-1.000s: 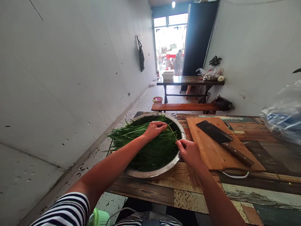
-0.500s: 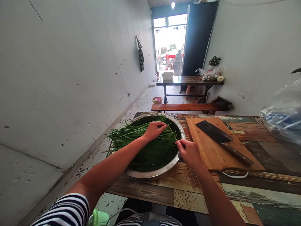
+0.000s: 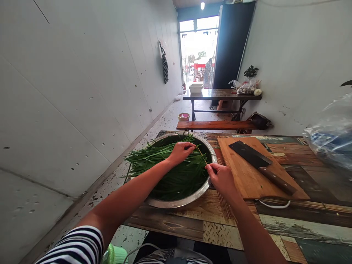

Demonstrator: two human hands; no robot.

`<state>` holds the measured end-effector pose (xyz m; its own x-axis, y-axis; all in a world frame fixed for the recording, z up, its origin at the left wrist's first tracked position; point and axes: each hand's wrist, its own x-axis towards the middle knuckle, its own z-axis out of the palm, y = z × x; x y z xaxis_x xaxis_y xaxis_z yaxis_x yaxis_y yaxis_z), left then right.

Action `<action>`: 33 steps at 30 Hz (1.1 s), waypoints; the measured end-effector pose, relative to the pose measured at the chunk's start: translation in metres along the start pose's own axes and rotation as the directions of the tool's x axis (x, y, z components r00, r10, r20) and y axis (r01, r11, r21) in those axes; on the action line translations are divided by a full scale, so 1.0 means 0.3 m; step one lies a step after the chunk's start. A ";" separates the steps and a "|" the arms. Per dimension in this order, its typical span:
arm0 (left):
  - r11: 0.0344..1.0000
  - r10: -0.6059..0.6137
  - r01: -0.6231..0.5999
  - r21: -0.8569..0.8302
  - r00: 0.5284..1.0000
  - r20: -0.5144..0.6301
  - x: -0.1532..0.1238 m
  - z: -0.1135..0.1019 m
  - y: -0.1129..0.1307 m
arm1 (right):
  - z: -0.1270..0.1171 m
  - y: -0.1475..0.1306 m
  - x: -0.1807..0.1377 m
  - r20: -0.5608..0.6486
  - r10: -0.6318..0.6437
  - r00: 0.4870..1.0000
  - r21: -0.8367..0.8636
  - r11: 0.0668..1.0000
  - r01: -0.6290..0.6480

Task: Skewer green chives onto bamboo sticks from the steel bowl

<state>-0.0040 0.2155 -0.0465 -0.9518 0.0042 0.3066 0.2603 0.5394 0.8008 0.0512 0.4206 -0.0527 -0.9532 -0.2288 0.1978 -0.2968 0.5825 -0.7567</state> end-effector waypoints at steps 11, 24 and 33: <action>1.000 -0.011 0.011 0.011 1.000 0.005 0.000 -0.003 0.004 | -0.003 -0.003 0.001 -0.005 -0.031 1.000 -0.002 1.000 0.031; 1.000 0.013 -0.013 0.004 1.000 -0.002 -0.002 0.000 0.001 | -0.003 0.000 0.001 0.014 -0.007 1.000 -0.024 1.000 0.007; 0.999 0.048 -0.047 0.015 0.999 -0.008 -0.005 -0.001 -0.001 | -0.004 0.000 0.001 0.012 -0.031 0.999 -0.024 0.999 0.031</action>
<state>-0.0028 0.2151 -0.0471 -0.9371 0.0231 0.3484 0.3026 0.5515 0.7774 0.0508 0.4213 -0.0518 -0.9428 -0.2560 0.2136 -0.3277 0.5939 -0.7348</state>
